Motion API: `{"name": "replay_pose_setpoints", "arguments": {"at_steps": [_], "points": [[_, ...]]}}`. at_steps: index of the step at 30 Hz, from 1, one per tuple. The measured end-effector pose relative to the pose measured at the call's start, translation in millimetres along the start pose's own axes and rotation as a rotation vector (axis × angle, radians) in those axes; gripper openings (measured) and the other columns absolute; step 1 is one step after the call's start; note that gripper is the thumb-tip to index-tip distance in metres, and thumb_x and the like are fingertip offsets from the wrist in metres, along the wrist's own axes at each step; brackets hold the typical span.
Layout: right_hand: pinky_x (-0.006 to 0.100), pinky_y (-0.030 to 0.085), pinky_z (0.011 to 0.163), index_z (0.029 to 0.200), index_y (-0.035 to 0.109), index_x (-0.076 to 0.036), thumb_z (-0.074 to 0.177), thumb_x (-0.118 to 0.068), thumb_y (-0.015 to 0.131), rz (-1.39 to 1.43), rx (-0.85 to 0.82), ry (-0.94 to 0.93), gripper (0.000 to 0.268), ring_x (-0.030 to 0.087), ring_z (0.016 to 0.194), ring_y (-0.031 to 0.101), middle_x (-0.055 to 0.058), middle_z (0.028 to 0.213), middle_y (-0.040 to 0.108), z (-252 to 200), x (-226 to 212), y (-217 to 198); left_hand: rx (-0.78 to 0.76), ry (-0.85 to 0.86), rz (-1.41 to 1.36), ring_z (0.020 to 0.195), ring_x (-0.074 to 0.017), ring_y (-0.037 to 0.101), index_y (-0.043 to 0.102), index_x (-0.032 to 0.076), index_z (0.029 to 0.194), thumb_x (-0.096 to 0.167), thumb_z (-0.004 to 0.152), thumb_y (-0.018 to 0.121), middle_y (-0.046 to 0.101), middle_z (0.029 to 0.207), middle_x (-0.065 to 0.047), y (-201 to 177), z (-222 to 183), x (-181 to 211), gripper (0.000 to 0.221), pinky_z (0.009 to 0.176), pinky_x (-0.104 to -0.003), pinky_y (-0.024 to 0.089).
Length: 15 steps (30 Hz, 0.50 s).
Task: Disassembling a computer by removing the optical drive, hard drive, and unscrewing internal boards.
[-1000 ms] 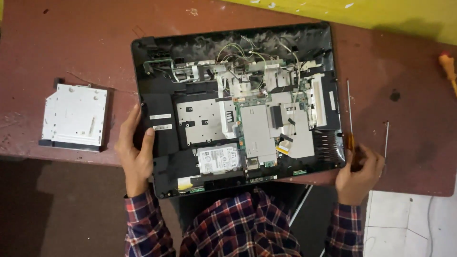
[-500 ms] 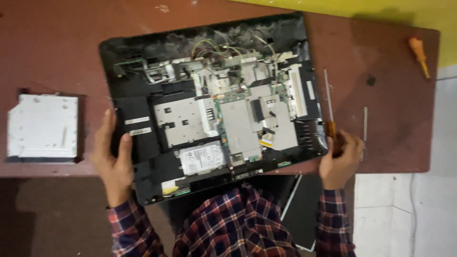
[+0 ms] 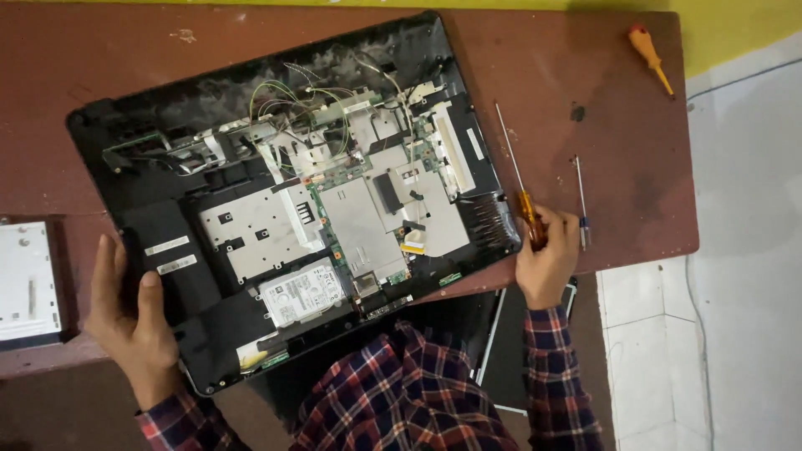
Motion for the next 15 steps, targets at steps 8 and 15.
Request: {"name": "replay_pose_setpoints", "arguments": {"at_steps": [8,15], "points": [[0.037,0.047,0.099,0.119,0.060,-0.008,0.109,-0.017,0.067,0.411,0.170,0.243,0.015,0.022,0.108,0.060,0.010,0.116,0.062,18.0,14.8,-20.9,0.042,-0.024,-0.118,0.154,-0.0362,0.040,0.040,-0.005,0.157,0.014,0.115,0.053,0.037,0.164,-0.025,-4.5,-7.5,-18.8,0.048,0.130,-0.046,0.035],[0.048,0.023,0.154,0.154,0.037,-0.013,0.118,-0.039,0.028,1.092,-0.256,0.086,0.045,0.024,0.167,0.030,0.010,0.171,0.033,49.4,10.2,-50.7,-0.034,-0.038,-0.155,0.164,-0.0406,0.027,0.033,0.016,0.163,0.060,0.108,0.051,0.022,0.174,-0.019,-18.2,-51.3,33.6,0.073,0.135,-0.061,0.033]]}}
Point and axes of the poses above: each hand's wrist, its own z-axis towards the middle knuckle, its own y-axis out of the palm, x = y × z, the point moved 3 cm from there along z, towards the middle knuckle
